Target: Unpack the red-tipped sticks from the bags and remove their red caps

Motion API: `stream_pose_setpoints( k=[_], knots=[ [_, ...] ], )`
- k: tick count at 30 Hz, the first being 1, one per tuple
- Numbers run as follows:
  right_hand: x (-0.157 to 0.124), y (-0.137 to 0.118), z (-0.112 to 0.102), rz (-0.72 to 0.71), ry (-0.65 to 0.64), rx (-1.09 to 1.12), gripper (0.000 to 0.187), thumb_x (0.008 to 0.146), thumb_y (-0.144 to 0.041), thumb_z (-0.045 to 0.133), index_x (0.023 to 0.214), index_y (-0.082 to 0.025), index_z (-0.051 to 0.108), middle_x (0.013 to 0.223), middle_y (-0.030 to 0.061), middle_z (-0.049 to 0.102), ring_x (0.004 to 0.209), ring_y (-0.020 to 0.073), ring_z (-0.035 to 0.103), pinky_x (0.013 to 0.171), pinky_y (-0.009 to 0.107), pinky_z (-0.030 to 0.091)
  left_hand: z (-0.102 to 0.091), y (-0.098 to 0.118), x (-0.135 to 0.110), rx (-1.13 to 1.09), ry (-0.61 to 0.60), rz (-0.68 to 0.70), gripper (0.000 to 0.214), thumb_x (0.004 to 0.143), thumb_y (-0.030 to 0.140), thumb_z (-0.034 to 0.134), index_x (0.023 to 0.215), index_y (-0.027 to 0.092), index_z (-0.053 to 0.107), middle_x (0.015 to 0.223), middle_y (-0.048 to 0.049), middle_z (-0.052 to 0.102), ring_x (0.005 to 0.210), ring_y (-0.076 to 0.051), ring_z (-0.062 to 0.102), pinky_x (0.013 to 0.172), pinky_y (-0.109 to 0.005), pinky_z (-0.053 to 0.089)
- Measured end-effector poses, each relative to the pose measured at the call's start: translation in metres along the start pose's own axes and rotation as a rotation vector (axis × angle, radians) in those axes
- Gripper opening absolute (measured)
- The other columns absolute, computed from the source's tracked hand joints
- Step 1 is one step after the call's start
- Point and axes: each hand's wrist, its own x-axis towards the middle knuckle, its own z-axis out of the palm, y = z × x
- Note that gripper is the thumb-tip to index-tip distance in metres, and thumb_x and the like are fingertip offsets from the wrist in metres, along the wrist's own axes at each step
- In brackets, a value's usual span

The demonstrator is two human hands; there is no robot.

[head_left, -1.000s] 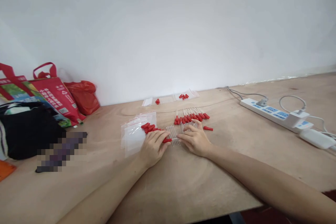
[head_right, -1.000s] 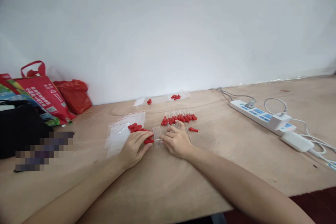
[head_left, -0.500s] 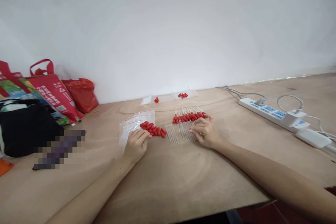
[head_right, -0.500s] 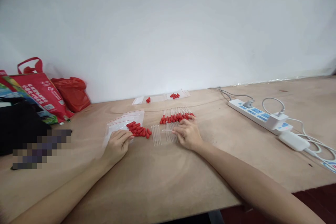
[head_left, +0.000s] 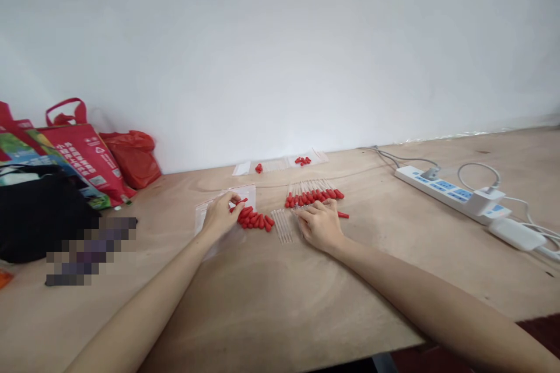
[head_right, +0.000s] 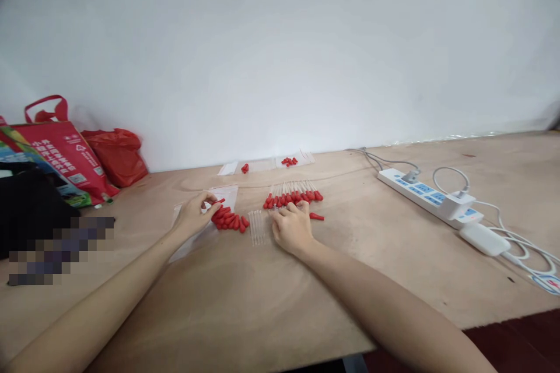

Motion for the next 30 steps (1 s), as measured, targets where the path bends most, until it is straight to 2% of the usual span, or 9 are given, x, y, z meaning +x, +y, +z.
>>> stream_pose_setpoints(
  k=[4,7,10,14,17,20,23,26,30],
  knots=[
    [0.002,-0.002,-0.001,-0.019,-0.05,-0.004,0.021,0.081,-0.027,0.044,0.089,-0.024,0.064,0.074,0.0029,0.065,0.076,0.0172,0.046,0.078,0.039,0.017,0.0,0.004,0.006,0.122,-0.083,-0.039,0.018,0.071,0.037,0.052,0.08,0.022,0.056,0.081,0.0006,0.066,0.075,-0.019,0.057,0.073,-0.033,0.037],
    [0.002,-0.005,-0.003,-0.027,-0.062,0.042,0.029,0.081,-0.042,0.045,0.095,-0.023,0.062,0.077,0.0037,0.065,0.08,0.0188,0.047,0.079,0.039,0.017,-0.002,0.009,0.01,0.13,-0.059,-0.084,0.022,0.071,0.043,0.051,0.078,0.023,0.058,0.082,0.0008,0.067,0.078,-0.021,0.057,0.074,-0.034,0.035],
    [0.002,-0.005,-0.005,0.015,-0.037,0.12,0.034,0.081,-0.048,0.043,0.092,-0.023,0.063,0.075,0.0029,0.066,0.079,0.0179,0.048,0.079,0.038,0.017,0.0,0.023,0.017,0.148,-0.061,-0.039,0.02,0.073,0.038,0.049,0.076,0.022,0.06,0.086,-0.0003,0.066,0.084,-0.021,0.057,0.074,-0.033,0.036],
    [0.003,0.003,-0.01,0.141,0.018,0.157,0.033,0.087,-0.039,0.037,0.078,-0.022,0.064,0.072,0.0012,0.066,0.074,0.015,0.048,0.078,0.036,0.017,0.017,0.057,0.028,0.168,-0.171,0.079,0.017,0.07,0.035,0.051,0.069,0.023,0.062,0.083,-0.0015,0.066,0.089,-0.023,0.055,0.079,-0.037,0.033],
    [0.004,0.014,-0.016,0.214,0.055,0.115,0.036,0.088,-0.035,0.036,0.069,-0.02,0.062,0.07,0.0013,0.066,0.072,0.0149,0.049,0.076,0.034,0.018,0.037,0.083,0.038,0.155,-0.24,0.117,0.019,0.067,0.04,0.054,0.068,0.024,0.063,0.084,-0.0019,0.066,0.091,-0.024,0.054,0.082,-0.038,0.032],
    [0.004,0.024,-0.021,0.26,0.08,0.095,0.036,0.087,-0.035,0.037,0.064,-0.02,0.06,0.068,0.0013,0.065,0.072,0.0152,0.05,0.075,0.033,0.018,0.053,0.099,0.045,0.145,-0.304,0.091,0.028,0.065,0.049,0.055,0.063,0.023,0.062,0.076,-0.0028,0.066,0.083,-0.024,0.057,0.079,-0.038,0.034],
    [0.004,0.029,-0.023,0.287,0.089,0.103,0.034,0.087,-0.035,0.039,0.065,-0.02,0.06,0.067,0.0005,0.065,0.073,0.0154,0.051,0.074,0.033,0.019,0.061,0.106,0.049,0.151,-0.33,0.024,0.029,0.066,0.046,0.055,0.055,0.02,0.06,0.066,-0.0043,0.064,0.074,-0.023,0.058,0.074,-0.036,0.036],
    [0.003,0.031,-0.02,0.291,0.108,0.114,0.027,0.085,-0.034,0.042,0.071,-0.022,0.062,0.071,0.0003,0.065,0.075,0.0158,0.052,0.077,0.034,0.02,0.056,0.106,0.047,0.151,-0.295,-0.026,0.027,0.071,0.037,0.049,0.055,0.019,0.059,0.064,-0.0051,0.064,0.072,-0.023,0.058,0.071,-0.035,0.036],
    [0.001,0.03,-0.017,0.217,0.167,0.135,0.022,0.082,-0.033,0.046,0.092,-0.022,0.062,0.088,0.0045,0.062,0.085,0.0173,0.052,0.078,0.033,0.025,0.036,0.095,0.024,0.117,-0.196,0.018,0.019,0.077,0.032,0.044,0.076,0.019,0.057,0.081,-0.0033,0.065,0.082,-0.021,0.056,0.077,-0.035,0.033]
  ],
)
